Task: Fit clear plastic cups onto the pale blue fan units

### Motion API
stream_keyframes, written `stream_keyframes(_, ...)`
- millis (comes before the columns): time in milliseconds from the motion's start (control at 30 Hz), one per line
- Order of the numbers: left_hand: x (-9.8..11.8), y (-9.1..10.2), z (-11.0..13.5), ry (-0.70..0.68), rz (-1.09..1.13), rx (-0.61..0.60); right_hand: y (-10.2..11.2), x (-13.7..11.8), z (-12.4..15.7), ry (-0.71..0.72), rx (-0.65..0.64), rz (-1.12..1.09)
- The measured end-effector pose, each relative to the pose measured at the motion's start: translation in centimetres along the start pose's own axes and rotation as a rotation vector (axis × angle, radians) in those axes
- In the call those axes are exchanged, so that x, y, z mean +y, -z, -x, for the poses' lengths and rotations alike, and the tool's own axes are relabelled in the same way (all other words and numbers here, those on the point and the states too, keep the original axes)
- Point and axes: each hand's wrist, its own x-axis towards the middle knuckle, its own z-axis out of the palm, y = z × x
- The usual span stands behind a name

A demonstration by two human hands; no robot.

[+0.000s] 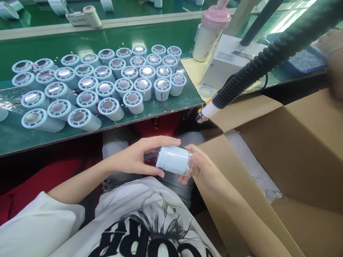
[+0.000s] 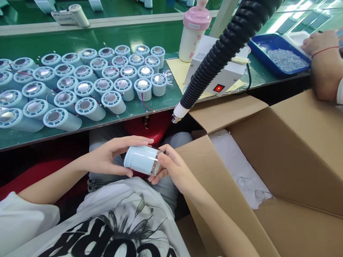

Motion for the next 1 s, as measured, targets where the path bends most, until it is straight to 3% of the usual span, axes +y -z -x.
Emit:
stream_keyframes(200, 0.0, 0.0, 0.0, 0.007, 0.033, 0.005, -0.2, 0.3, -0.4, -0.018, -0.026, -0.054)
stream_keyframes(333, -0.5, 0.1, -0.6, 0.09, 0.163, 0.023, 0.3, 0.9, -1.1, 0.021, -0.002, -0.081)
stream_keyframes(533, -4.6, 0.5, -5.5, 0.118, 0.472, 0.154, 2.0, 2.8, -4.6, 0.124, 0.205, -0.432)
stream_keyframes(733, -6.4, 1.2, -10.6, 0.165, 0.385, 0.077, 3.7, 2.7, -6.6, 0.202, 0.336, -0.574)
stream_keyframes(833, -6.0, 1.7, -11.1, 0.153, 0.345, 0.038, 3.9, 2.3, -6.8, 0.223, 0.346, -0.591)
stream_keyframes(1000, -5.0, 2.3, -10.1, 0.2, 0.291, 0.08, 3.9, 2.3, -7.1, 0.217, 0.287, -0.57)
